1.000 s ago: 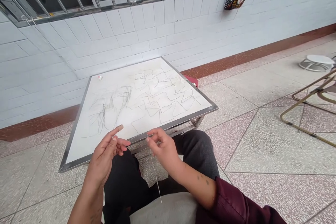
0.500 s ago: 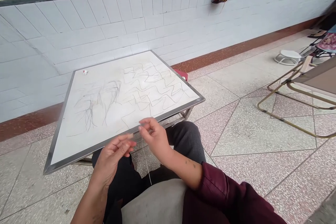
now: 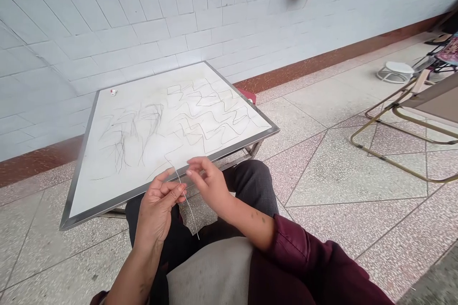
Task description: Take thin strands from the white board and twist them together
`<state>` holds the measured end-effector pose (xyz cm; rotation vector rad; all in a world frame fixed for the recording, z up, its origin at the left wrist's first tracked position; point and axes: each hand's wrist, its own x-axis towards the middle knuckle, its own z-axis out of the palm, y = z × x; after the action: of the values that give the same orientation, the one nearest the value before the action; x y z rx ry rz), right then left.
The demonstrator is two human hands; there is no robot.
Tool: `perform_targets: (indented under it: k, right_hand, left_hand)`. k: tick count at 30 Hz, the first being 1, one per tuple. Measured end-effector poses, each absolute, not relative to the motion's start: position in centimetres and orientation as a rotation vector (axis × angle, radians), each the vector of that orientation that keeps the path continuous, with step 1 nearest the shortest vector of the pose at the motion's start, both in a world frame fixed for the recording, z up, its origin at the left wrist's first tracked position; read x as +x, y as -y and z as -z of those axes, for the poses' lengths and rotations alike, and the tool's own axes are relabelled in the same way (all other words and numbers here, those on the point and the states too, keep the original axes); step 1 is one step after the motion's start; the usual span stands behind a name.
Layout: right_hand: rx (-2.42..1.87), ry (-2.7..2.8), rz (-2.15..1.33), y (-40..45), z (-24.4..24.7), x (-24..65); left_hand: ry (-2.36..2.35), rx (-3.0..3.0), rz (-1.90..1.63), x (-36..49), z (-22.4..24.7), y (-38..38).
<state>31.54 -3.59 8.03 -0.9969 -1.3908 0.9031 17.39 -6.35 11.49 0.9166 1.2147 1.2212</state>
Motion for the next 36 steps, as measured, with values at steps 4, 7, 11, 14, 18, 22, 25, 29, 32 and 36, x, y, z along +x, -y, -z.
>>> perform_targets:
  k: [4,7,11,14,18,22,25,29,32,36]
  right_hand:
    - [-0.737,1.725,-0.567,4.4,-7.2,32.1]
    - [-0.593,1.846,-0.376,4.6,-6.9,32.0]
    - [-0.556,1.869,-0.315,4.6,-6.8,31.5]
    - [-0.548,1.892,-0.273,4.7,-6.9,31.2]
    - [-0.511,1.904,-0.246,4.8,-6.8,31.2]
    - [-0.497,1.845,-0.277,4.8,-6.3,31.3]
    - [-0.508,1.766,-0.318,4.9,-6.3,31.4]
    - [-0.567,1.672,-0.406,5.0,-6.5,31.5]
    - [-0.58,1.645,-0.459,5.1,-6.7,31.5]
    - [-0.625,1.601,-0.614,5.2,-6.6,31.8]
  left_hand:
    - [-1.225,0.845,-1.405,16.6,-11.8,6.3]
    - [-1.218,0.823,-1.494,16.5,-12.0,6.4]
    - [-1.231,0.793,-1.549,16.8,-12.2,6.7]
    - [-1.239,0.77,-1.562,17.0,-12.3,6.9]
    - [-1.222,0.737,-1.572,17.1,-12.2,7.0]
    - [-1.127,0.666,-1.565,17.3,-11.9,6.7]
    - [-1.059,0.614,-1.535,17.5,-11.7,6.7]
    - [-1.015,0.577,-1.528,17.7,-11.5,6.8]
    - [-1.029,0.575,-1.528,17.9,-11.5,6.7]
    - [-1.056,0.575,-1.524,18.1,-11.5,6.6]
